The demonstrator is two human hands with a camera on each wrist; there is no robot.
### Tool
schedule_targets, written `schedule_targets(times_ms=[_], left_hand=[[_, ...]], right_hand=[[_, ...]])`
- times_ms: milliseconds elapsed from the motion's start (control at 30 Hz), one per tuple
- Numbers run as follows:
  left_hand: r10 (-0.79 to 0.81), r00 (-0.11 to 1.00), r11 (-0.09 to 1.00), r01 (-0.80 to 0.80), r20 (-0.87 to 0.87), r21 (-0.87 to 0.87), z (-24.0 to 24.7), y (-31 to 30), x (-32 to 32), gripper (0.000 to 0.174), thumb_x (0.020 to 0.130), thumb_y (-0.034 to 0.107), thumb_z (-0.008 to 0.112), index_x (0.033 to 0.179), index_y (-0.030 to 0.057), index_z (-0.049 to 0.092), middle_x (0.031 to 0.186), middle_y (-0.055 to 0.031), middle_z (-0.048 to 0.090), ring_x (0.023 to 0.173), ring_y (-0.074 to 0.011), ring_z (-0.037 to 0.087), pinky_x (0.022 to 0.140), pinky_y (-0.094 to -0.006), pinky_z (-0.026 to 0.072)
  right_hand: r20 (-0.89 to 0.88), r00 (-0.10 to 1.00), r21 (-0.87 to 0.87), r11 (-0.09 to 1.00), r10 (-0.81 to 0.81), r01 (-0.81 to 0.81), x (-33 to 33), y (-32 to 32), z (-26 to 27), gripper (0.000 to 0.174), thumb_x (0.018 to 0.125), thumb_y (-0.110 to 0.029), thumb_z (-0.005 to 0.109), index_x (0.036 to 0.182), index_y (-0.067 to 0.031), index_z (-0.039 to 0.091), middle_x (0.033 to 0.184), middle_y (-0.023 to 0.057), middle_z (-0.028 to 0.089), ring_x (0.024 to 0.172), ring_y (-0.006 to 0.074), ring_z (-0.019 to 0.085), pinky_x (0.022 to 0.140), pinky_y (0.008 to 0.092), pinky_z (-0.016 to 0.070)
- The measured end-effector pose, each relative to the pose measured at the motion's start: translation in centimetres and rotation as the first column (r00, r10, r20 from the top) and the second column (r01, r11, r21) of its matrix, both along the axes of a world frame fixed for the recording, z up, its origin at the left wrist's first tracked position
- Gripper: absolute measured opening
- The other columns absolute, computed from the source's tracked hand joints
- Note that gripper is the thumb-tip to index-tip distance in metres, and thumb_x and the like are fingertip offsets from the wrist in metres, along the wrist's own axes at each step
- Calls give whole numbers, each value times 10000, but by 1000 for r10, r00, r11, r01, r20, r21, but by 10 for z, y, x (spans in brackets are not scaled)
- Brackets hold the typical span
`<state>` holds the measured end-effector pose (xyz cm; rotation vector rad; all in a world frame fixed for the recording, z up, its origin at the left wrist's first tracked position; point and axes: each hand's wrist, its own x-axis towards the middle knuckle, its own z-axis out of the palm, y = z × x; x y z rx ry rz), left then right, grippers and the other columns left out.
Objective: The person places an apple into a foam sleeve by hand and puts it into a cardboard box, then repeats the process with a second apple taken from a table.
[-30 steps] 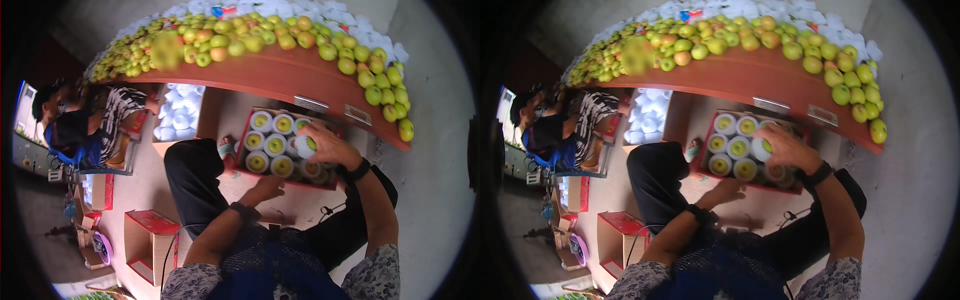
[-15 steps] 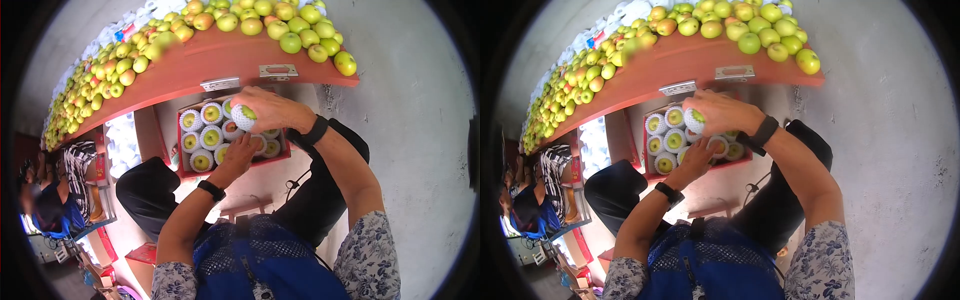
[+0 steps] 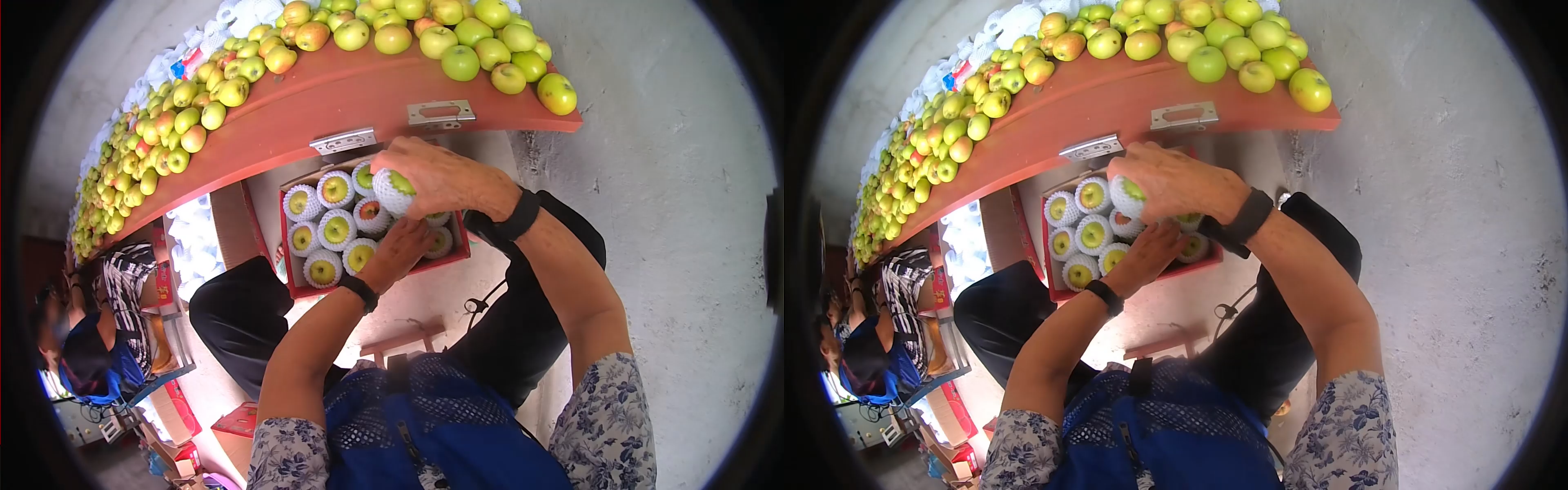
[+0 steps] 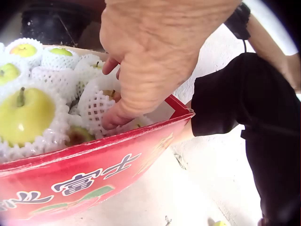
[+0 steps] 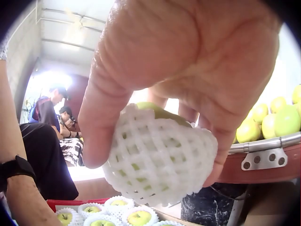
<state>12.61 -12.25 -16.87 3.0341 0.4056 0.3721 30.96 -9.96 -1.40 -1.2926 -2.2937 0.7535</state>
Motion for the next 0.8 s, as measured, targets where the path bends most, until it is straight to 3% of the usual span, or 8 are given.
schedule_targets(times_ms=[67, 133, 267, 333, 567, 633, 733, 800], left_hand=[[-10, 1000, 1000, 10, -17, 2, -6, 1, 1, 416, 836, 96, 509, 1249, 46, 523, 1314, -168, 489, 1308, -314, 402, 1117, -431, 289], [70, 930, 983, -2, -361, 185, -5, -2, 11, 426, 828, 119, 517, 1249, 60, 537, 1307, -150, 506, 1315, -291, 407, 1138, -423, 268], [-12, 971, 993, 39, -237, 112, 8, -1, 4, 439, 806, 143, 538, 1237, 58, 550, 1287, -134, 524, 1299, -280, 428, 1140, -422, 274], [-10, 929, 930, 144, -369, 337, 31, -7, 3, 435, 785, 148, 556, 1208, 48, 572, 1268, -123, 535, 1285, -278, 440, 1136, -428, 284], [-6, 906, 963, 119, -423, 241, 14, -5, 6, 415, 771, 148, 585, 1172, 38, 591, 1255, -134, 528, 1248, -311, 458, 1115, -460, 317], [-79, 993, 989, 89, -92, 115, 5, -3, -1, 381, 774, 126, 593, 1145, 41, 598, 1239, -144, 531, 1229, -319, 466, 1100, -460, 337], [-80, 997, 935, 71, 10, 347, 3, -2, -1, 333, 711, 147, 631, 1038, 95, 602, 1063, -78, 534, 1109, -251, 487, 1002, -405, 368], [-93, 995, 948, 81, 24, 309, -1, 0, -1, 315, 716, 146, 619, 1028, 103, 601, 1059, -74, 534, 1112, -250, 485, 1006, -404, 365]], right_hand=[[0, 1000, -5, 1000, -2, 2, 1, 0, -1, 632, 585, -82, 760, 1173, -67, 530, 1071, 133, 518, 1073, 341, 504, 901, 413, 440], [-45, 999, 39, 999, -1, 3, 2, 0, -3, 504, 627, -57, 704, 1105, -82, 546, 1022, 128, 528, 1059, 341, 506, 860, 440, 443], [-36, 999, 54, 999, -2, 4, 1, 1, -3, 531, 611, -44, 692, 1119, -83, 543, 1029, 126, 527, 1056, 342, 506, 864, 443, 445], [-33, 999, 37, 999, -7, 8, 1, 1, -2, 545, 599, -40, 691, 1121, -84, 544, 1034, 125, 528, 1057, 340, 506, 863, 443, 448], [-39, 999, 51, 999, 12, -10, 0, 3, -1, 548, 593, -46, 701, 1118, -82, 549, 1037, 130, 528, 1050, 341, 508, 868, 438, 451], [15, 1000, -43, 999, -8, 8, -1, 2, 4, 621, 577, -52, 740, 1162, -66, 532, 1098, 136, 521, 1109, 348, 497, 918, 414, 448], [7, 1000, -19, 1000, -2, 2, 0, 4, -2, 619, 578, -56, 743, 1159, -68, 531, 1094, 136, 522, 1102, 351, 501, 907, 420, 455], [-2, 1000, 6, 1000, 5, -5, 1, 4, -4, 597, 589, -56, 730, 1154, -68, 540, 1073, 139, 527, 1078, 347, 507, 892, 426, 453]])
